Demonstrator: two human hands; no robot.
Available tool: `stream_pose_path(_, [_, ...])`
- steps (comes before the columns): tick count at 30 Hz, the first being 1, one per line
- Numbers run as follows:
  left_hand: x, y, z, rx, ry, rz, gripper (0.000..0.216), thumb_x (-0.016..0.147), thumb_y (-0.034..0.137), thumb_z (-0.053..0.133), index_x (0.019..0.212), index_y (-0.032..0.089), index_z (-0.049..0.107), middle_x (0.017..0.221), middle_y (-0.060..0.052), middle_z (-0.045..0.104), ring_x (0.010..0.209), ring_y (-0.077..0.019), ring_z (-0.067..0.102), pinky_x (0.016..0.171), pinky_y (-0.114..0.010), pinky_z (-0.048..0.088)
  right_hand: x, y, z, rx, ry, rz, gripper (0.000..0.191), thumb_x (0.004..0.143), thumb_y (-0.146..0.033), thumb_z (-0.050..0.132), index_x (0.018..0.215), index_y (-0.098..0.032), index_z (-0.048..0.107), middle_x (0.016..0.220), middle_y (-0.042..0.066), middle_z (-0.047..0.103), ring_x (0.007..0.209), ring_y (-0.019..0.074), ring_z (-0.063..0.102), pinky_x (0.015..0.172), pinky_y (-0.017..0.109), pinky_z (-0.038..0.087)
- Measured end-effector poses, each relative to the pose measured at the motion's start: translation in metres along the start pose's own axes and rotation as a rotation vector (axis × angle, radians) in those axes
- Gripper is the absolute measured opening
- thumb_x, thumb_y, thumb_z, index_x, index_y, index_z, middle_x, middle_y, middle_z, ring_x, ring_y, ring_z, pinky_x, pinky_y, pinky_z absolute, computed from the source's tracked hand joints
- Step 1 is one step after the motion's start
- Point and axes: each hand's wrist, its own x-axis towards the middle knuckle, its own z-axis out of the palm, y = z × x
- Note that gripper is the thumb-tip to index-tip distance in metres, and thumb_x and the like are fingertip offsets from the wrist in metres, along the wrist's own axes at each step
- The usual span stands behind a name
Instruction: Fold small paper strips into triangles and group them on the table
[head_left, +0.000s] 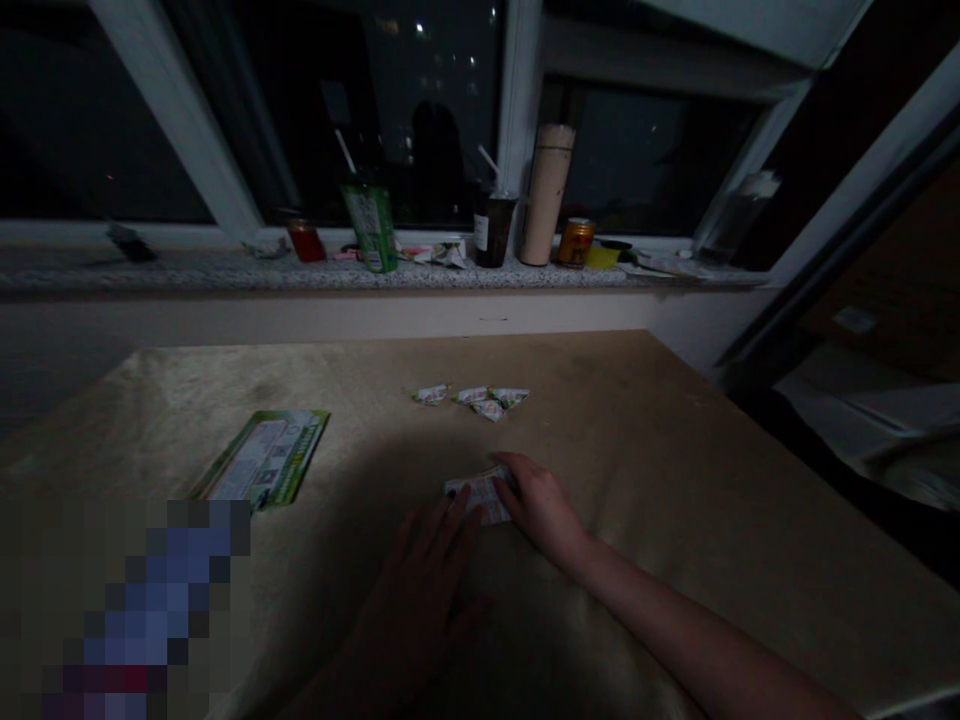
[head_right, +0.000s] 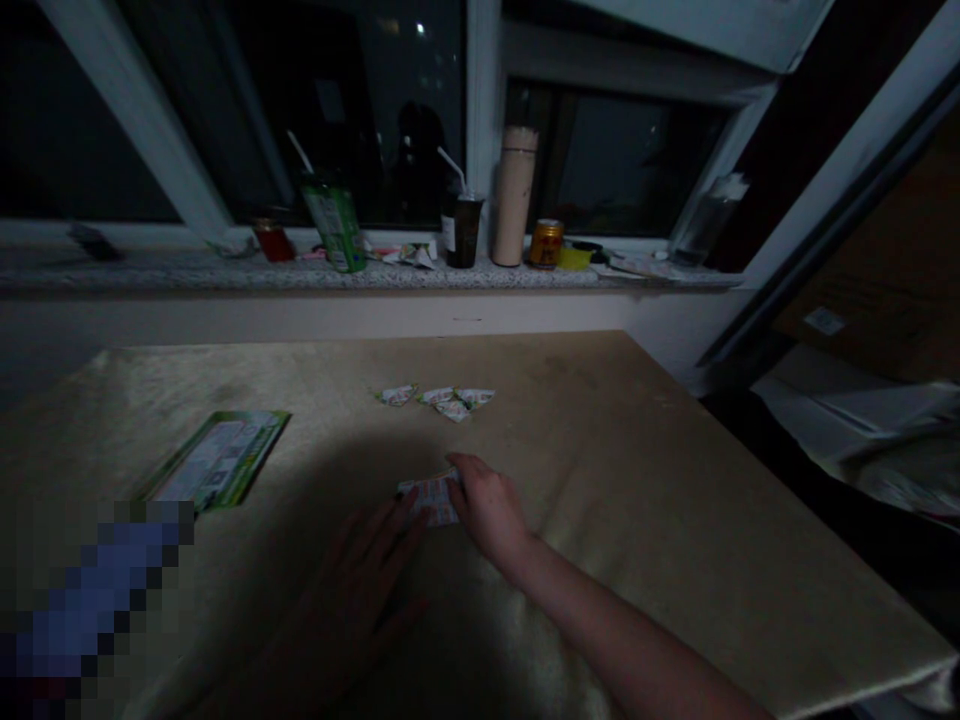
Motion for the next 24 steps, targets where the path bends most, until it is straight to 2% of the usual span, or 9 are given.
stream_pose_path(8, [0.0003, -0.0024, 0.0018, -0.047, -0.081, -0.008, 0.063, 0.091, 0.053, 0.042, 0.142, 0.017, 0.034, 0.147, -0.012, 0.034, 0.133, -0.0317, 0.032, 0.107, -0.048, 0.026, 0.0002, -0.0039, -0.0032, 0.012, -0.010, 0.012, 0.031, 0.087, -0.016, 0.046, 0.117, -0.017, 0.055, 0.112, 0.010, 0.065, 0.099, 0.0207, 0.063, 0.086, 0.034, 0.050])
stream_pose_path(24, [0.0018, -0.0016, 0.0003, -0.035, -0.100, -0.006, 0.060, 0.091, 0.051, 0.042, 0.141, 0.018, 0.036, 0.146, -0.012, 0.037, 0.132, -0.0323, 0.033, 0.107, -0.050, 0.026, -0.0008, -0.0014, -0.0018, 0.052, -0.002, 0.010, 0.038, 0.086, -0.017, 0.046, 0.123, -0.019, 0.050, 0.114, 0.009, 0.064, 0.099, 0.0207, 0.063, 0.086, 0.035, 0.050])
